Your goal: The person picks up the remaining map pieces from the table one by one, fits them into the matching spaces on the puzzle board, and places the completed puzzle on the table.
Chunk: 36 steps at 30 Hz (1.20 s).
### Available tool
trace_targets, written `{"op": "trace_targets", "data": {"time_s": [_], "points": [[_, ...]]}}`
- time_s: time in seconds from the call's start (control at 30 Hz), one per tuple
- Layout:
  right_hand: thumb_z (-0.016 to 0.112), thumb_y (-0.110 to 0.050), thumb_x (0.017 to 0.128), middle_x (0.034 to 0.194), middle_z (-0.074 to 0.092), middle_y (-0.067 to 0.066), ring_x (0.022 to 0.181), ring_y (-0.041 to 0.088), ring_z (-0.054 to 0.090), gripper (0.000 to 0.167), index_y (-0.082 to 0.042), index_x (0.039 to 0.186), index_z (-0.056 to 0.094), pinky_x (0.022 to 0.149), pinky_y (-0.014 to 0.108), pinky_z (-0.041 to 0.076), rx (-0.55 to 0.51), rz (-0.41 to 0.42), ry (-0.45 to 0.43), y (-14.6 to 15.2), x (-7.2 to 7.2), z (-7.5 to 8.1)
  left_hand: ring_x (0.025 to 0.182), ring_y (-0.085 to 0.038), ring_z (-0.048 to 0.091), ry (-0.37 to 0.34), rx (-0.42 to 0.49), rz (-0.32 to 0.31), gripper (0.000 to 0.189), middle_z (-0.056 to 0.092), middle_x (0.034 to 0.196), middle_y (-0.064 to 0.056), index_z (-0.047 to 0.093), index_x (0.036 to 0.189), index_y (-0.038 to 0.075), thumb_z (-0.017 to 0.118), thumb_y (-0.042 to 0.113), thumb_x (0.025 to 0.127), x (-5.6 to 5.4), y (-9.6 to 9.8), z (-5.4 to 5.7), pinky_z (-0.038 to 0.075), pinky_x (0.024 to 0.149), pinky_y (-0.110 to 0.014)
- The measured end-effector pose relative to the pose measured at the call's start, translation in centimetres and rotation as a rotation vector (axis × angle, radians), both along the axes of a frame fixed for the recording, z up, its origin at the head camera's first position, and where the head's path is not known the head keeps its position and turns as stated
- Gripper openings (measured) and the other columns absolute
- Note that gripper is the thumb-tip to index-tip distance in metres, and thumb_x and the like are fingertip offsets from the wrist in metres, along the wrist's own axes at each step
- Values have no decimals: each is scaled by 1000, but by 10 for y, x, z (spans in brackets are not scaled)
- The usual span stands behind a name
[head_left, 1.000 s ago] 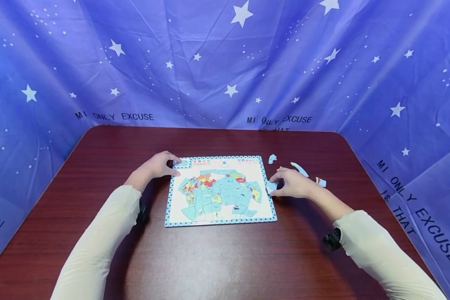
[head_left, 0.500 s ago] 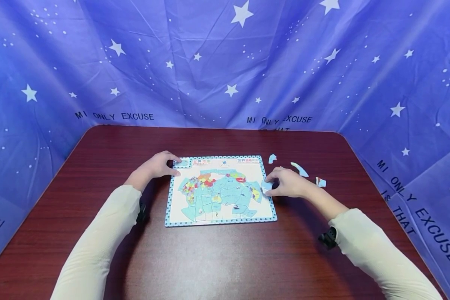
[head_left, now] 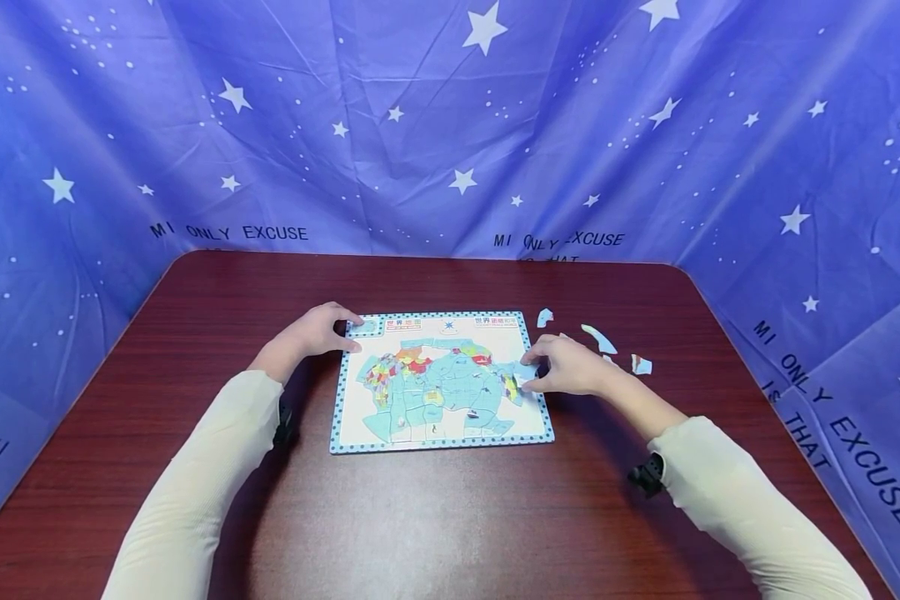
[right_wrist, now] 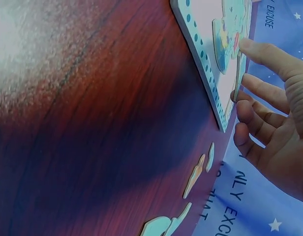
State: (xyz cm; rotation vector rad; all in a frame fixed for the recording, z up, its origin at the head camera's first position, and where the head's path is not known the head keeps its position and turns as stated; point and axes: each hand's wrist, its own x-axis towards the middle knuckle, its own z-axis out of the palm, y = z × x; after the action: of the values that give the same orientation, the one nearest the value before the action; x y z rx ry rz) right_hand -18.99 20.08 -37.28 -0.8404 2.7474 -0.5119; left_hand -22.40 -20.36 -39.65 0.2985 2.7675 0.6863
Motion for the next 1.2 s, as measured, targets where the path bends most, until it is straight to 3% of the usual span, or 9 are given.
{"op": "trace_targets", "data": {"time_s": [0.17, 0.3, 0.4, 0.5, 0.6, 0.7, 0.83, 1.2], "points": [[78, -30, 74, 99, 65, 5, 91, 19, 59, 40, -6, 104, 70, 103, 59, 31, -2, -5, -10, -3, 1, 1, 127, -38, 38, -3, 5, 0, 51, 37, 142, -23, 57, 127, 5, 72, 25, 82, 1, 0, 1, 36, 105, -52], [78, -32, 74, 99, 66, 4, 92, 18, 60, 40, -7, 105, 70, 104, 65, 24, 4, 0, -5, -6, 2, 1, 127, -38, 39, 0, -3, -3, 51, 38, 142, -23, 57, 127, 5, 72, 25, 82, 1, 0, 2, 36, 105, -52], [78, -33, 73, 99, 66, 3, 89, 17, 60, 40, -8, 104, 71, 99, 60, 31, 7, 8, 10, -9, 2, 1, 127, -38, 39, -1, -9, -2, 51, 38, 142, -24, 57, 127, 5, 72, 25, 82, 1, 1, 2, 36, 105, -52], [78, -35, 73, 100, 66, 2, 86, 15, 59, 40, -9, 102, 71, 86, 47, 37, 11, 10, 23, -12, 3, 2, 126, -38, 39, -1, -13, 4, 51, 37, 142, -23, 57, 127, 5, 72, 26, 83, 1, 1, 2, 36, 105, -52], [78, -36, 73, 102, 66, 2, 85, 13, 58, 40, -10, 103, 71, 75, 35, 36, 11, 16, 19, -14, 2, 0, 125, -37, 39, 0, -11, 9, 52, 38, 142, -23, 57, 127, 5, 72, 26, 83, 2, 1, 3, 36, 105, -52], [77, -34, 74, 104, 66, 4, 86, 13, 57, 40, -9, 104, 71, 74, 30, 40, -11, 22, -12, -16, 1, 0, 125, -37, 40, 2, -10, 6, 52, 38, 141, -23, 57, 127, 4, 72, 25, 82, 2, 2, 3, 36, 105, -51], [77, -32, 74, 104, 65, 5, 85, 14, 56, 39, -7, 104, 70, 74, 27, 45, -46, 30, -47, -19, 1, -1, 126, -38, 39, 0, -12, 5, 51, 38, 141, -24, 57, 127, 5, 72, 25, 83, 2, 2, 3, 35, 105, -52], [78, -32, 75, 103, 65, 4, 84, 15, 54, 40, -7, 105, 70, 75, 27, 45, -54, 29, -73, -26, 1, -3, 126, -38, 38, 9, -7, 4, 51, 38, 142, -24, 58, 126, 4, 72, 25, 82, 2, 1, 2, 35, 105, -52]]}}
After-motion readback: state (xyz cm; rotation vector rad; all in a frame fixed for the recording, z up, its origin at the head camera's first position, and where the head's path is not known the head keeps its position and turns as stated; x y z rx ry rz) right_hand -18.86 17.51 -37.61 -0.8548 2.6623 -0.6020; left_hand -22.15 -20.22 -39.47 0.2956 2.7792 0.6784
